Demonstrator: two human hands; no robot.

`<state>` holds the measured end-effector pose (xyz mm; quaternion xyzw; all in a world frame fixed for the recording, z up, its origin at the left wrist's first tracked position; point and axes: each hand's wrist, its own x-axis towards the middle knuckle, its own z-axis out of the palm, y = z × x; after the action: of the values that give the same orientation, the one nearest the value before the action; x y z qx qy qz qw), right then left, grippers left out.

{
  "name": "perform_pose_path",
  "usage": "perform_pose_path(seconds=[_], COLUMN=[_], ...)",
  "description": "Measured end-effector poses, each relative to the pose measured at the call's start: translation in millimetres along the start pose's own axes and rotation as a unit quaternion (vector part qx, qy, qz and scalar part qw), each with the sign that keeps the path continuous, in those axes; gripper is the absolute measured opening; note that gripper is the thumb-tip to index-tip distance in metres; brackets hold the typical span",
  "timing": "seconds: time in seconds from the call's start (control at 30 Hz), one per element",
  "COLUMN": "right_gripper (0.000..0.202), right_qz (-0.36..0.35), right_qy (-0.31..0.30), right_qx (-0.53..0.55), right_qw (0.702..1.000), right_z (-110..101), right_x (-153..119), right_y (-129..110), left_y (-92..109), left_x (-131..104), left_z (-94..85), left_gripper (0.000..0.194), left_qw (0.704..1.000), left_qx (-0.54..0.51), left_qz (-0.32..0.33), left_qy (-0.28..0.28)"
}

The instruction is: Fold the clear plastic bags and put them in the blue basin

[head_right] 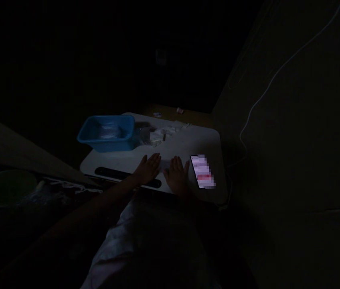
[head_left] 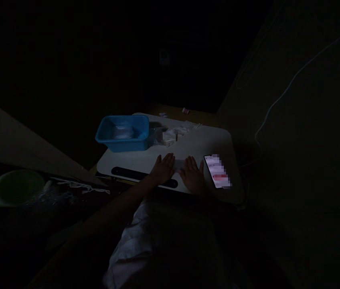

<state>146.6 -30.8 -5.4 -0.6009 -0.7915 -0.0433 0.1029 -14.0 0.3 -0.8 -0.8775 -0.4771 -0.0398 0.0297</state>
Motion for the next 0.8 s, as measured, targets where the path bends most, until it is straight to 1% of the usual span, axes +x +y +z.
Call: perform_pose_path(seconds=[0.1, 0.2, 0.27, 0.33, 0.37, 0.47, 0.6, 0.7, 0.8], right_gripper=[0.053, 0.043, 0.037, 0.035, 0.034, 0.033, 0.029, 0.028, 0.031], right_qz=[0.019, 0.059, 0.077, 0.072, 0.073, 0.062, 0.041, 0.046, 0.067], right_qy=[0.015, 0.04, 0.05, 0.054, 0.044, -0.004, -0.045, -0.076, -0.136], right_qx=[-0.005, 0.023, 0.082, 0.15, 0.17, 0.195, 0.168, 0.126, 0.116], right_qw=[1.0, 0.997, 0.992, 0.985, 0.982, 0.979, 0.984, 0.988, 0.982], right_z=[-3.1, -7.1, -10.6, -14.1, -15.5, -16.7, -14.8, -16.8, -21.0], right_x=[-3.1, 2.2, 11.8, 24.5, 31.2, 48.4, 59.6, 62.9, 68.2], right_y=[13.7, 36.0, 52.7, 65.0, 68.2, 64.7, 45.5, 36.4, 34.6], left_y=[0.4, 0.1, -0.3, -0.8, -1.0, -1.5, -1.5, -1.4, -1.4], left_x=[0.0, 0.4, 0.7, 0.8, 0.8, 0.4, 0.1, 0.1, 0.0], left_z=[0.2, 1.7, 2.9, 3.9, 4.3, 5.0, 5.8, 5.4, 4.5], left_gripper=[0.05, 0.049, 0.049, 0.049, 0.049, 0.05, 0.051, 0.051, 0.05], left_qw=[1.0, 1.0, 1.0, 1.0, 1.0, 1.0, 1.0, 1.0, 1.0], left_qx=[-0.006, -0.007, -0.007, -0.008, -0.009, -0.011, -0.016, -0.016, -0.015], left_qz=[-0.001, -0.001, 0.0, 0.001, 0.001, 0.002, 0.004, 0.004, 0.003], left_qy=[0.001, 0.002, 0.008, 0.014, 0.015, 0.012, 0.014, 0.016, 0.017])
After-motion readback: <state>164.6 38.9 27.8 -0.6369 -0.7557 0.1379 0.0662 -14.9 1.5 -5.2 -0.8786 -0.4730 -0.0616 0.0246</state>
